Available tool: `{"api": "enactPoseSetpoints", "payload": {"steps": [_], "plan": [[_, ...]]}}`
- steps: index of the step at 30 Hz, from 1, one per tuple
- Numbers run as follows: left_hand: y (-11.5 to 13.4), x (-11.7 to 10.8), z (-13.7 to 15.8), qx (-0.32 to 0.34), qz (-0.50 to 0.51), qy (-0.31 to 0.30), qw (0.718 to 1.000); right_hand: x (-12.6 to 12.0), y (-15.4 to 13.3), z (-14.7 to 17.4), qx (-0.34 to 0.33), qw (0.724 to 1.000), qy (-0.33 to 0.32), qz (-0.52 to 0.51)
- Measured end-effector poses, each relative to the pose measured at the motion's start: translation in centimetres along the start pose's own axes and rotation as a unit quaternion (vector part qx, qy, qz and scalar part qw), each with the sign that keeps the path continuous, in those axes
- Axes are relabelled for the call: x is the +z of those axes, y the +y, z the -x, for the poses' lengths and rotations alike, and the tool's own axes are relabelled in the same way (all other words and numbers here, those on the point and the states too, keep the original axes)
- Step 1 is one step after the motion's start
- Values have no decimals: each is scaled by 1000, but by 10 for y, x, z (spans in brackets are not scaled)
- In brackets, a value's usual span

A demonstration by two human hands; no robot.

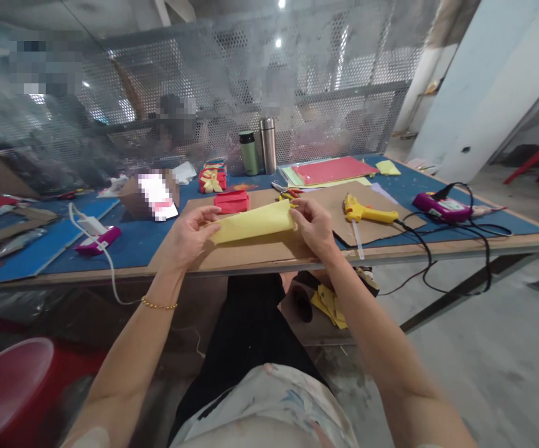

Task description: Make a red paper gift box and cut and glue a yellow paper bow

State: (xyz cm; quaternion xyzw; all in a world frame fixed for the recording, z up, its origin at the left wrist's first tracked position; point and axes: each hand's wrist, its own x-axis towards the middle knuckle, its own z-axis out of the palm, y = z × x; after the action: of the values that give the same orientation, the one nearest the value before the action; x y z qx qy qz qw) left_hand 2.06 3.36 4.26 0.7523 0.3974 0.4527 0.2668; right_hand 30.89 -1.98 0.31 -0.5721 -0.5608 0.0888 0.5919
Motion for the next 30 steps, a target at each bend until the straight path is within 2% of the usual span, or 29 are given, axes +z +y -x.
{"api": "enactPoseSetpoints", "payload": {"steps": [2,4,7,9,11,13,15,17,22,25,30], "plan": [[7,-7,7,75,-88,34,993,1,-3,1,-9,999,13,-51],[6,-11,19,134,-153,27,979,2,-4,2,-13,997,14,-80],[-5,-12,42,170,-201,-51,963,4,0,3,6,998,2,-65],[-13,-14,55,173,-215,-96,956,4,3,0,8,1000,-27,-1],[-17,-17,59,163,-203,-113,959,3,2,-6,-12,990,-80,116],[-18,-21,55,137,-186,-105,967,5,-3,-16,-35,963,-136,231],[-18,-23,46,98,-194,-88,972,11,-8,-29,-50,938,-178,292],[-18,-22,38,61,-240,-84,965,21,-12,-40,-64,926,-209,307],[-17,-9,36,23,-379,-106,919,48,-8,-54,-92,899,-266,335],[-14,-5,40,14,-403,-108,909,54,-1,-53,-96,896,-266,342],[-13,-3,42,6,-416,-109,903,57,6,-55,-95,906,-240,334]]}}
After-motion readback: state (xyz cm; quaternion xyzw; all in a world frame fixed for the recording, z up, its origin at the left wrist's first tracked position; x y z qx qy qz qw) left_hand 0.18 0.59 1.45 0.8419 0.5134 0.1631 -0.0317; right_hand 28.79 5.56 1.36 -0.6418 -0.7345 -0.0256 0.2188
